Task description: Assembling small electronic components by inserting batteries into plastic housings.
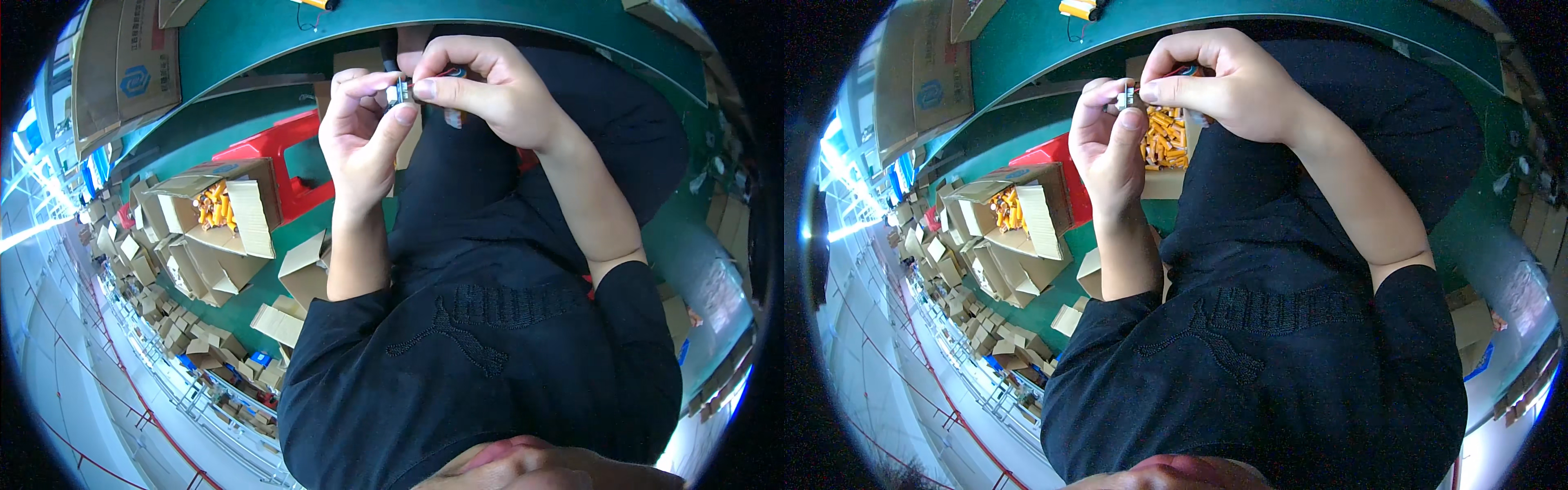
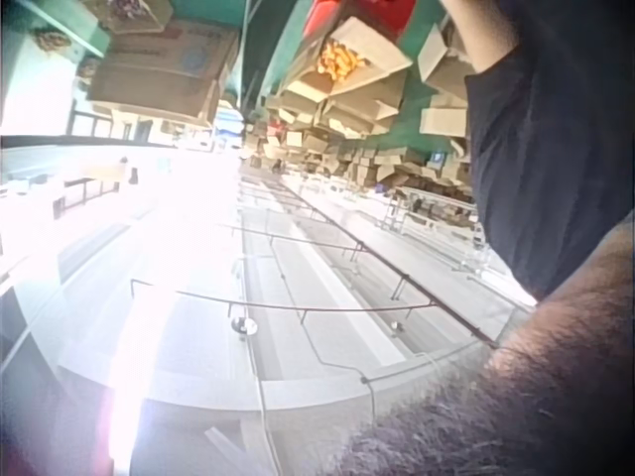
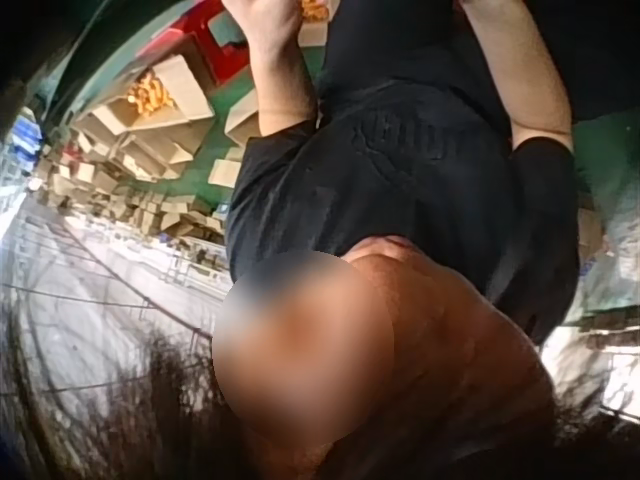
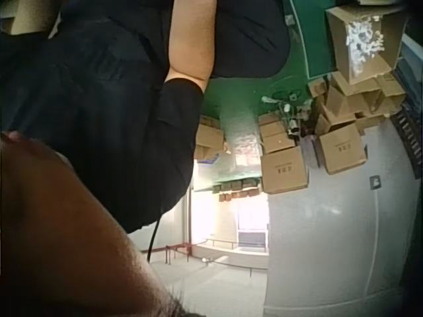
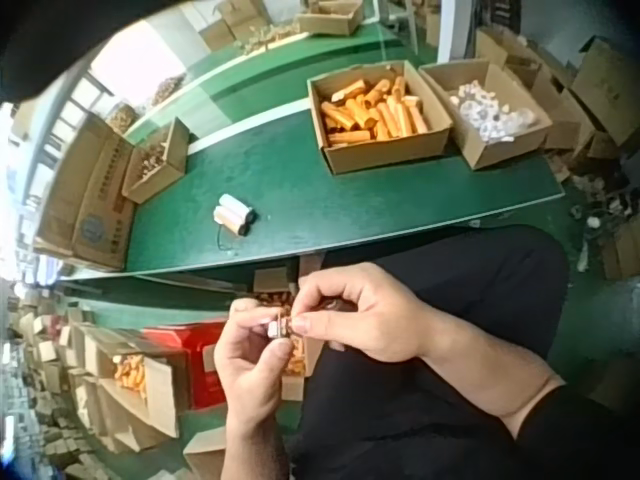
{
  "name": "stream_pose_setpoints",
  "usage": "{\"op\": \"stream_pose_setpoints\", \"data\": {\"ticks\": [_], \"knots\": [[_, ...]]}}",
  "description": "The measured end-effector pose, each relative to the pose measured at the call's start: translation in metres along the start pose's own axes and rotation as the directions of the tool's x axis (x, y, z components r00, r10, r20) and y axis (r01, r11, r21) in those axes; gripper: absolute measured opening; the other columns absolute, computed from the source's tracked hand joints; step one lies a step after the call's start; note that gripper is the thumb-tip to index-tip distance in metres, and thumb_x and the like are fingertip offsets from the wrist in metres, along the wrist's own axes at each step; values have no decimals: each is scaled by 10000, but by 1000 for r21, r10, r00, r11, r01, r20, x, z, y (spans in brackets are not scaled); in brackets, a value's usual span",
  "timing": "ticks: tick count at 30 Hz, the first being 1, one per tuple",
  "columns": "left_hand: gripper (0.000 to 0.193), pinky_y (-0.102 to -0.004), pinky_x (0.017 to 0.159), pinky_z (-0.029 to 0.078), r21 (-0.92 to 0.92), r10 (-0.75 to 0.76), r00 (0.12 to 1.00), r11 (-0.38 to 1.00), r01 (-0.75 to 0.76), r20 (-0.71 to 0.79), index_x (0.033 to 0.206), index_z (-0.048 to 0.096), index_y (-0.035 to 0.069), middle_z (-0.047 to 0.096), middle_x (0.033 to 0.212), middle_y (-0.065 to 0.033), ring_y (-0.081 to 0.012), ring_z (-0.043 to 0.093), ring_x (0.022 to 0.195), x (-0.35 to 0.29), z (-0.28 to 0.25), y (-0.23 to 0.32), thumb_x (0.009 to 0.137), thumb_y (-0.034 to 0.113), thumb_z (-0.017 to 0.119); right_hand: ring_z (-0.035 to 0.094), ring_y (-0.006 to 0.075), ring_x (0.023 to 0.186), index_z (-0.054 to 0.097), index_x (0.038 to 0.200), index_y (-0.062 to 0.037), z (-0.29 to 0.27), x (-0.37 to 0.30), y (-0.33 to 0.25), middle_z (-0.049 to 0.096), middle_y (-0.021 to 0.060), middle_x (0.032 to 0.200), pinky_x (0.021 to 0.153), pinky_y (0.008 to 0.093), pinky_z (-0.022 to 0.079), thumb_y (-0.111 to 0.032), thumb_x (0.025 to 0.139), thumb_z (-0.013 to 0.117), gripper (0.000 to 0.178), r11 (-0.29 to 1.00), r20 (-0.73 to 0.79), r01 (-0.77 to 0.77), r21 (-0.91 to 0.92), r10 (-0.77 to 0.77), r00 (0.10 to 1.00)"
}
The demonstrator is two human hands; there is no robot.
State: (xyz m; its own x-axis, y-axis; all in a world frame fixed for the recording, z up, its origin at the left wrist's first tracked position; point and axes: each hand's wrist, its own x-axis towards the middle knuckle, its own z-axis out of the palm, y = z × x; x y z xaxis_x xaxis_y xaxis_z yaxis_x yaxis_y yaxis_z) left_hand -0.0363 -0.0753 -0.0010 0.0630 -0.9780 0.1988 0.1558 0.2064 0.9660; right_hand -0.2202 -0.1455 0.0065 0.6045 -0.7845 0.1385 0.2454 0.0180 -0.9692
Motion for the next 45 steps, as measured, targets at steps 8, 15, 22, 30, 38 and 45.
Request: {"op": "stream_pose_setpoints", "data": {"ticks": [8, 15, 22, 30, 38, 45], "knots": [[329, -260, 837, 487, -32, -47, 999, 998, 46, -13, 1181, 655, 1, 501, 1119, -89, -175, 601, 933, -3, -2, -2, 872, -1, 767, 558, 110, 688, 700, 929, -49, -4, -1, -4, 647, 46, 845, 627, 224, 475, -80, 957, 669, 52, 996, 37, -77, 42, 76, 996], [284, -248, 736, 449, -222, -105, 994, 970, 100, -12, 1244, 623, 46, 552, 1111, -67, -134, 553, 863, -3, -20, 0, 972, 108, 675, 571, 129, 660, 690, 961, -38, -15, 0, 2, 648, 66, 821, 612, 233, 479, -150, 992, 630, 131, 982, 106, -180, -48, 184, 977], [344, -254, 634, 356, -475, -48, 963, 876, -86, -264, 1327, 546, 93, 583, 1055, -64, -113, 452, 785, 3, -33, 13, 1089, 340, 515, 632, 219, 892, 611, 1177, -28, -16, 15, 36, 630, 117, 1073, 826, 350, 533, -247, 1035, 568, 265, 675, -61, -329, 660, 484, 873], [376, -260, 639, 362, -509, -6, 961, 849, -141, -276, 1349, 537, 110, 604, 1092, -67, -124, 459, 794, -5, -53, 17, 1107, 389, 470, 547, 300, 1196, 549, 1214, -19, 57, 8, 97, 508, 204, 1203, 1046, 475, 420, -250, 985, 627, 335, 623, -199, -163, 765, 470, 860], [410, -272, 617, 357, -372, 45, 943, 912, -174, -330, 1338, 541, 99, 601, 1079, -63, -133, 459, 768, -5, -52, 20, 1105, 426, 457, 561, 204, 938, 596, 1156, -58, 63, 12, 116, 579, 99, 1026, 843, 313, 449, -165, 993, 545, 201, 453, 26, -300, 840, 519, 854], [346, -248, 654, 398, -20, 121, 937, 991, -135, -328, 1286, 526, 102, 558, 1122, -68, -121, 480, 765, -2, -59, 14, 1004, 251, 660, 522, 134, 737, 625, 1082, -69, 38, 15, 117, 578, 46, 878, 694, 257, 424, -146, 980, 544, 152, 566, -110, -359, 742, 631, 768]]}}
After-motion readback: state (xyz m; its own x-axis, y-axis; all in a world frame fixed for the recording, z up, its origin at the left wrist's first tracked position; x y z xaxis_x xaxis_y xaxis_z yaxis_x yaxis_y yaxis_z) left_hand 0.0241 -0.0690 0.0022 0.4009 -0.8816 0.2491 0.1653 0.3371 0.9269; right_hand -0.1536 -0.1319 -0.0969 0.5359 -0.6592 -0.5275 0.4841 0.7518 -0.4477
